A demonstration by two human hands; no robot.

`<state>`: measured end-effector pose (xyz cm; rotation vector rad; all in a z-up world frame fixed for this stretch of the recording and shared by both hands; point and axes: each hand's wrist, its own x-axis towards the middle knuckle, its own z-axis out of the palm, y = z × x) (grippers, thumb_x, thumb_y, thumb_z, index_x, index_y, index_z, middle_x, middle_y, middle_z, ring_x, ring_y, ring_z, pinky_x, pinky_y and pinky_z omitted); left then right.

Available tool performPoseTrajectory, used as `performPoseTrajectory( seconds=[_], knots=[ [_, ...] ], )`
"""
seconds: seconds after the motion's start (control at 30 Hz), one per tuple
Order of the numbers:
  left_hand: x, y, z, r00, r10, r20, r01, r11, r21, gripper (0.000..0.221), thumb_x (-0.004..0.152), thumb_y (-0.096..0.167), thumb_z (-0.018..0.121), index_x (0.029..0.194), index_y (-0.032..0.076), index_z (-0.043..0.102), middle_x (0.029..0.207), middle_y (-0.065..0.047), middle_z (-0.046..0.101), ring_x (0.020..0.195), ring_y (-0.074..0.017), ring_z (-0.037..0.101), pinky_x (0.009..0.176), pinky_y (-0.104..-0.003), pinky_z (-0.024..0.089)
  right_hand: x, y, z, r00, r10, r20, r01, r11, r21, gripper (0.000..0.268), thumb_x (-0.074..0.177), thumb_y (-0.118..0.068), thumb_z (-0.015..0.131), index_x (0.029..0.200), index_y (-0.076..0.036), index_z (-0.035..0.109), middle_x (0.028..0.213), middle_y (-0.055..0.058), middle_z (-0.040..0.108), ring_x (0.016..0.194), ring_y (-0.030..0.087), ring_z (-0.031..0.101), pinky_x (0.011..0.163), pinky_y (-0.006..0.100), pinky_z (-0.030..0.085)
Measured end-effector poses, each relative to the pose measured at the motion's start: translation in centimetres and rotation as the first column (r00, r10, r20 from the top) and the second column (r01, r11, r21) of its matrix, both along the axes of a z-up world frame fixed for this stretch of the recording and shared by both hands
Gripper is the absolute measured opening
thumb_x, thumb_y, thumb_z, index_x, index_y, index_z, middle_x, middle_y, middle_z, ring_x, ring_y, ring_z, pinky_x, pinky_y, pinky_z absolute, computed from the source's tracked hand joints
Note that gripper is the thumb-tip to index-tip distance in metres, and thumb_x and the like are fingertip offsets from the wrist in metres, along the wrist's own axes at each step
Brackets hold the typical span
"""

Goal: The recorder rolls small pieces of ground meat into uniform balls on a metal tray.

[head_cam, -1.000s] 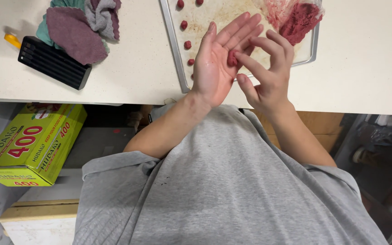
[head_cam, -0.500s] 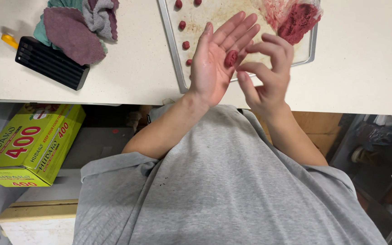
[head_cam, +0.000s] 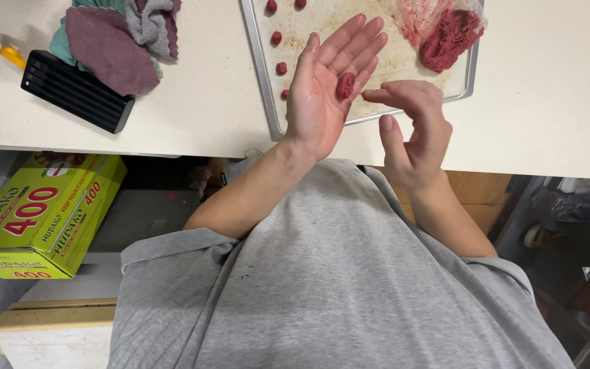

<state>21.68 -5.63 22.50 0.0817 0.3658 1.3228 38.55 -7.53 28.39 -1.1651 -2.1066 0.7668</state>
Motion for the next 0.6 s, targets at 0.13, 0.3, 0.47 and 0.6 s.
performPoseTrajectory(
  seconds=[0.13, 0.3, 0.47, 0.6],
  knots=[
    [0.7, -0.2, -0.8, 0.999, 0.031, -0.011, -0.031, 0.999, 0.027, 0.062, 0.119, 0.044, 0.021, 0.158, 0.000, 0.037, 0.160, -0.019, 0.045, 0.154, -0.0281, 0.040, 0.138, -0.042, 0.027, -0.9, 0.1, 0.2, 0.980, -0.074, -0.184, 0.032, 0.974, -0.223, 0.039, 0.109, -0.013, 0.060, 0.145, -0.004, 0.048, 0.141, 0.006, 0.059, 0.135, 0.027, 0.065, 0.111, 0.041, 0.047],
    [0.6, 0.0, -0.5, 0.987, 0.057, -0.153, -0.059, 0.998, -0.005, 0.061, 0.118, 0.040, 0.021, 0.161, 0.000, 0.038, 0.167, -0.018, 0.043, 0.159, -0.0287, 0.038, 0.139, -0.041, 0.025, -2.0, 1.3, 3.0, 0.870, 0.197, 0.452, -0.275, 0.955, 0.114, 0.063, 0.090, -0.016, 0.080, 0.145, -0.001, 0.053, 0.137, 0.012, 0.067, 0.127, 0.033, 0.058, 0.108, 0.050, 0.039],
    [0.6, -0.1, -0.8, 0.994, 0.075, -0.076, -0.077, 0.997, -0.029, 0.061, 0.118, 0.040, 0.021, 0.161, 0.000, 0.038, 0.165, -0.017, 0.044, 0.158, -0.0279, 0.040, 0.138, -0.041, 0.026, -1.1, 1.1, 3.3, 0.875, 0.186, 0.446, -0.258, 0.960, 0.106, 0.063, 0.089, -0.012, 0.082, 0.145, -0.006, 0.056, 0.127, 0.011, 0.069, 0.124, 0.030, 0.060, 0.106, 0.046, 0.043],
    [0.3, 0.0, -0.8, 0.997, 0.074, 0.001, -0.073, 0.997, -0.032, 0.062, 0.119, 0.042, 0.020, 0.161, 0.000, 0.040, 0.163, -0.017, 0.048, 0.156, -0.0284, 0.042, 0.137, -0.042, 0.029, -0.5, 0.1, 0.8, 0.994, 0.079, 0.072, -0.076, 0.996, -0.047, 0.052, 0.100, 0.006, 0.075, 0.146, -0.003, 0.053, 0.119, 0.009, 0.076, 0.112, 0.022, 0.067, 0.101, 0.035, 0.048]
  ],
)
